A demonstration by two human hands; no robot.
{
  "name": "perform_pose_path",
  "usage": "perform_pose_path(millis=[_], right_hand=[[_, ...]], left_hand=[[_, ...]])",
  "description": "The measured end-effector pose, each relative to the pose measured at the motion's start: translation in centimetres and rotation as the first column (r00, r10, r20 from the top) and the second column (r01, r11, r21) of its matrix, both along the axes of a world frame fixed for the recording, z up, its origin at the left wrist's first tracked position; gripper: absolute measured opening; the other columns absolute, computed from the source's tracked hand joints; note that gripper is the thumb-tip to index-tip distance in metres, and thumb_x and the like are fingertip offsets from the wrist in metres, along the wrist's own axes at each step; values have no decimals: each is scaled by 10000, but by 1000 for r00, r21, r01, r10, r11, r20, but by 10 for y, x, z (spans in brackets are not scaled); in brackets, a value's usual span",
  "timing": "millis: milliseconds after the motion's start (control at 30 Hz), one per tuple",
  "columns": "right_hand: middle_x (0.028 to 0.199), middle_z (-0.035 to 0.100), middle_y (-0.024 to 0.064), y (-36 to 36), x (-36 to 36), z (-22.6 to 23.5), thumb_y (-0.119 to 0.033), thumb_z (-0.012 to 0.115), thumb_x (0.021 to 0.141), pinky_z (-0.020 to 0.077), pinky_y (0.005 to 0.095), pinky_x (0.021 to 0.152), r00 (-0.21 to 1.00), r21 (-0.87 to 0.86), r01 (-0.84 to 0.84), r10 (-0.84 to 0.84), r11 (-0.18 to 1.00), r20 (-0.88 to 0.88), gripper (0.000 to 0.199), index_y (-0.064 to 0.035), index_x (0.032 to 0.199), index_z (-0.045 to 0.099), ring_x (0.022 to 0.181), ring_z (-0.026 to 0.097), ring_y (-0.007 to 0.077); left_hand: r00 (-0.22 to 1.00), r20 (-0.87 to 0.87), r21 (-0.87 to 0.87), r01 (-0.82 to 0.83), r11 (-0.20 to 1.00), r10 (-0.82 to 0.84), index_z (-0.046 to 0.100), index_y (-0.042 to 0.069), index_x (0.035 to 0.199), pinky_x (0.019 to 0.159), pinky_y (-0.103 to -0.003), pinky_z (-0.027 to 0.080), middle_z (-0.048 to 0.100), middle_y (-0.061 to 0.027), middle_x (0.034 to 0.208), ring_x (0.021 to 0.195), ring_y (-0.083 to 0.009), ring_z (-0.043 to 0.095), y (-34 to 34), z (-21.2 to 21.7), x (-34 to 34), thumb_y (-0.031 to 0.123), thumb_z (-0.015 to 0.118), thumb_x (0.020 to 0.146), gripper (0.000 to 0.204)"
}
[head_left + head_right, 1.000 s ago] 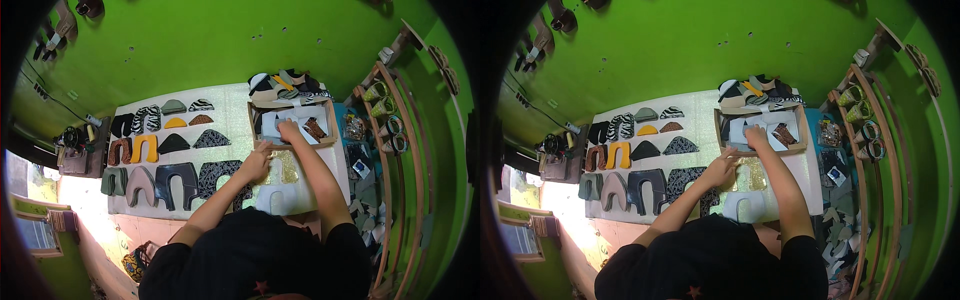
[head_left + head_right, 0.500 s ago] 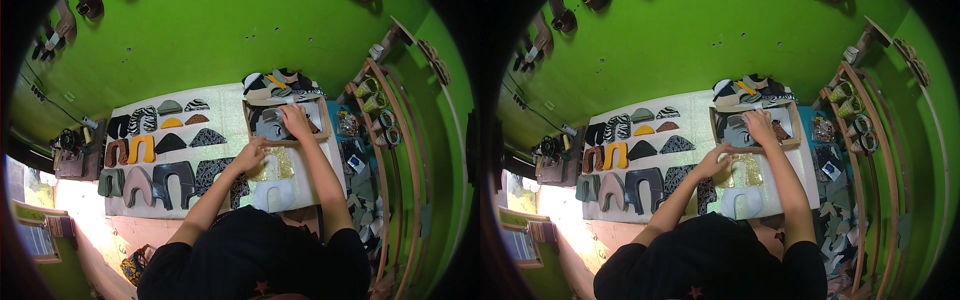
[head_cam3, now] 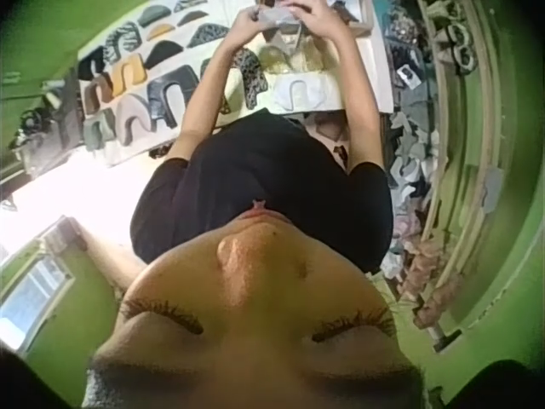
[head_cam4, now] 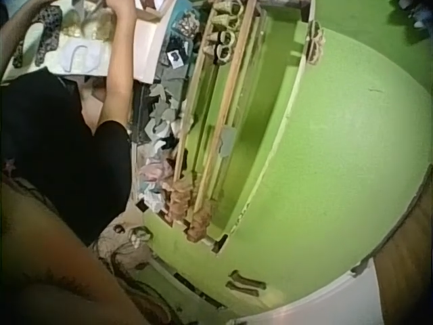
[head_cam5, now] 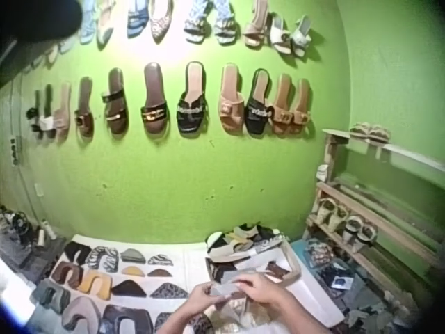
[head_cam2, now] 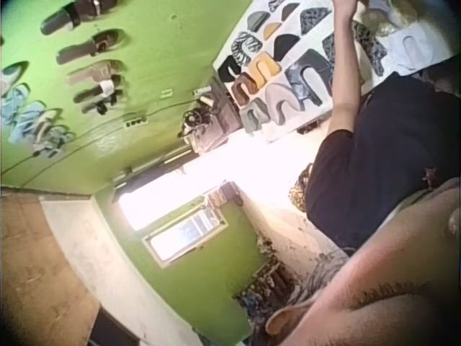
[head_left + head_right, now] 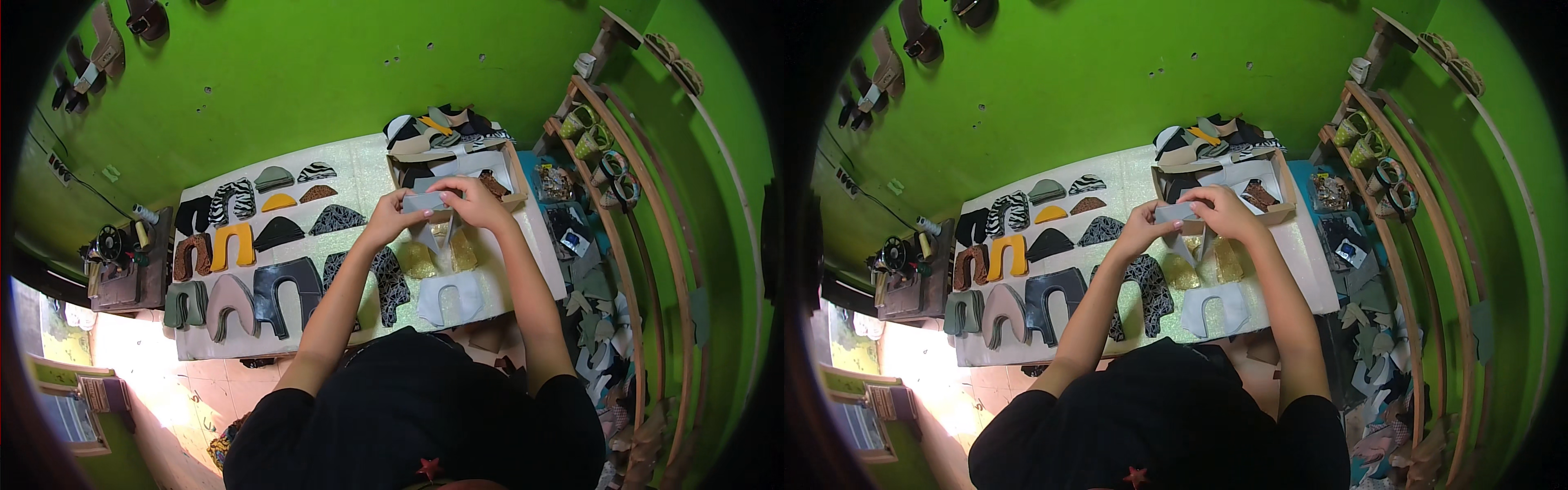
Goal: Organizing various shoe upper components on a table and in a box.
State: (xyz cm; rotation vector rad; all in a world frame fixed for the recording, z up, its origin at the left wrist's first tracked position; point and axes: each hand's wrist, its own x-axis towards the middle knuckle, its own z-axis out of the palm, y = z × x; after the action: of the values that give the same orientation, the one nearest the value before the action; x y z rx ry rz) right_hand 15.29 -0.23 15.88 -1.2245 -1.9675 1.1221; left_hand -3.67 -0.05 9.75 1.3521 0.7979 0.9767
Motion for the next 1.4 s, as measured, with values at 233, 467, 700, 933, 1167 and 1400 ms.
perform_pose_path(millis=[233, 467, 700, 933, 1167, 1400], right_hand=[[854, 582, 51, -28, 12, -36, -158, 695, 665, 422, 247, 680, 996, -94, -39, 31, 995, -84, 378, 20, 969, 559, 751, 518, 100], [803, 573, 8, -61, 8, -80, -47, 640, 733, 445, 217, 645, 846, -429, 98, -302, 898, -440, 219, -6, 921, 536, 687, 535, 68], [959, 528, 116, -79, -19, -113, -142, 651, 725, 417, 308, 793, 809, -40, 541, -533, 840, -248, 400, -4, 1043, 453, 887, 520, 194], [1101, 490, 209, -82, -37, -123, -294, 609, 756, 384, 355, 858, 789, -102, 564, -571, 820, -226, 500, 10, 1111, 430, 1013, 501, 299], [783, 620, 115, -82, -9, -128, -139, 641, 718, 455, 272, 618, 706, -274, 606, -664, 747, -247, 246, 37, 879, 578, 685, 588, 156], [779, 611, 82, -93, 18, -100, -83, 600, 717, 440, 255, 643, 828, -213, 465, -507, 860, -240, 190, 30, 868, 573, 710, 570, 125]], left_hand=[[952, 255, -193, 223, 955, -170, 471, 2, 926, 624, -256, 481, 589, -68, 776, 678, -136, 591, -29, 16, -10, 118, 578, 804, 200], [952, 235, -278, 260, 925, -197, 372, 43, 984, 613, -280, 473, 504, -42, 735, 621, -130, 532, -46, -11, -11, 104, 473, 859, 172], [982, 149, -285, 151, 947, -112, 293, 72, 1109, 727, -251, 404, 451, -45, 911, 827, -107, 478, -59, -35, 4, 202, 443, 880, 302], [986, 72, -249, 165, 954, -152, 283, 72, 1205, 966, -326, 253, 342, -72, 1164, 1117, -165, 352, -70, -55, 25, 431, 366, 891, 484], [921, -61, -212, 364, 907, -384, 132, 21, 1350, 1036, -339, 160, 164, -171, 1390, 1287, -250, 164, -80, -38, 23, 451, 363, 880, 677], [893, -393, -31, 226, 974, -220, 408, 18, 1208, 921, -345, 346, 459, -148, 1178, 1091, -260, 424, -71, -38, 10, 320, 632, 755, 588]])
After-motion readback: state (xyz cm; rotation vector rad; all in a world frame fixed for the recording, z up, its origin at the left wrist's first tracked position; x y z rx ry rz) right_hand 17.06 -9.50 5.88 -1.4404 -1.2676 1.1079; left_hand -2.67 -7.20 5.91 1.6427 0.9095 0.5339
